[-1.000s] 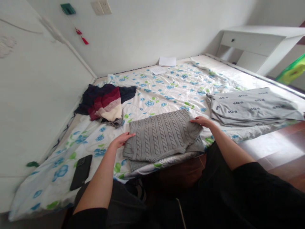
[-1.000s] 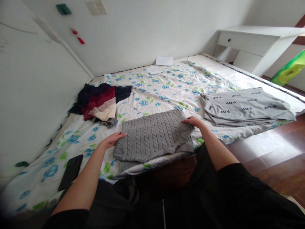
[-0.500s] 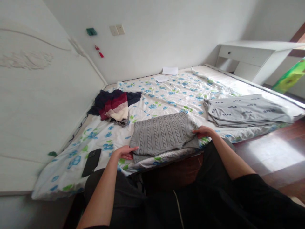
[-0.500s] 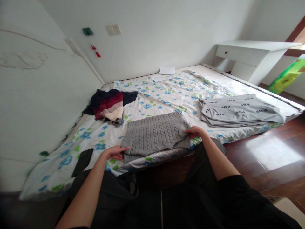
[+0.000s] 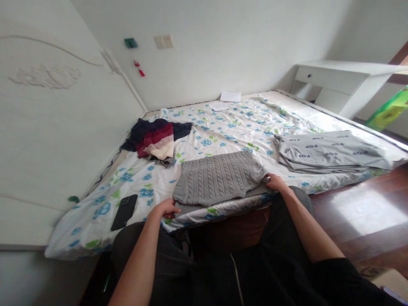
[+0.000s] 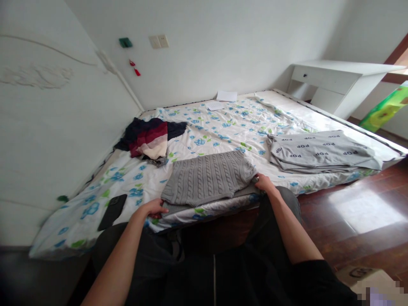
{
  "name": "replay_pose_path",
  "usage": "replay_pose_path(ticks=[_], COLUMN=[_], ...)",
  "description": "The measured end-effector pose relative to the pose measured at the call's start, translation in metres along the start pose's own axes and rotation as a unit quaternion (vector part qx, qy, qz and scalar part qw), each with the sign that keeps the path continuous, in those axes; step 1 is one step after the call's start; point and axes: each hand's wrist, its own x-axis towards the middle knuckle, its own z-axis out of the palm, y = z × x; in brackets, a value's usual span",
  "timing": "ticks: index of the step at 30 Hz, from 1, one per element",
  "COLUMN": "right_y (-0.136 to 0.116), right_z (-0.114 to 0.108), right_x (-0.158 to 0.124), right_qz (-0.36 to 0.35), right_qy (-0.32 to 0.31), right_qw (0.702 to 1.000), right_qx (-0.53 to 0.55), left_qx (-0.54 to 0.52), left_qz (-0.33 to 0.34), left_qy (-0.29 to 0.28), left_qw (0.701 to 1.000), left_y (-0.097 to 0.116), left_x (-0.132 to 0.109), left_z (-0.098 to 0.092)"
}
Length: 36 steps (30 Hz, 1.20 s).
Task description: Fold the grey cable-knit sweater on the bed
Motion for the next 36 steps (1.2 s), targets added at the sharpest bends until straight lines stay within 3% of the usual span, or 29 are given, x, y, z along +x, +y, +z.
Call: replay_pose_path(ticks=[2, 5, 7, 8, 11, 14, 18, 24, 29, 32, 34, 36], right_y=[-0.003, -0.012, -0.021, -0.026, -0.042, -0.054, -0.052, -0.028, -0.028, -0.033, -0.036, -0.038], right_z=[0.008, 0.015, 0.015, 0.014, 0.014, 0.019, 0.021, 0.005, 0.011, 0.019, 0.021, 0.022], right_x=[-0.006, -0.020, -0.029, -0.033, -0.040, -0.039, -0.031, -0.026, -0.029, -0.029, -0.029, -0.029], right_qz=[-0.007, -0.002, -0.005, -0.014, -0.096, -0.199, -0.225, -0.225, -0.229, -0.206, -0.166, -0.124], right_qy=[0.027, 0.091, 0.136, 0.149, 0.133, 0.066, 0.036, 0.068, -0.046, -0.044, -0.022, 0.006], right_qw=[0.999, 0.992, 0.985, 0.982, 0.979, 0.970, 0.966, 0.972, 0.972, 0.976, 0.984, 0.990], right_qx=[-0.036, -0.085, -0.108, -0.115, -0.124, -0.125, -0.119, -0.032, -0.039, -0.052, -0.060, -0.068], left_qx=[0.024, 0.055, 0.056, 0.051, 0.047, 0.095, 0.172, 0.160, 0.141, 0.090, 0.068, 0.068], left_qz=[0.024, 0.077, 0.145, 0.187, 0.310, 0.375, 0.420, 0.429, 0.403, 0.400, 0.408, 0.412], left_qy=[0.023, 0.147, 0.213, 0.220, 0.145, 0.057, 0.044, 0.026, -0.074, -0.119, -0.044, 0.091], left_qw=[0.999, 0.985, 0.964, 0.956, 0.938, 0.921, 0.890, 0.889, 0.901, 0.904, 0.910, 0.904], left_y=[-0.003, -0.006, 0.000, 0.006, 0.036, 0.069, 0.094, 0.091, 0.083, 0.084, 0.085, 0.086], left_x=[0.000, -0.001, -0.002, -0.003, -0.007, -0.009, -0.008, -0.002, 0.000, 0.011, 0.026, 0.047], left_z=[-0.009, -0.025, -0.029, -0.026, -0.002, 0.032, 0.059, 0.058, 0.055, 0.038, 0.019, -0.001])
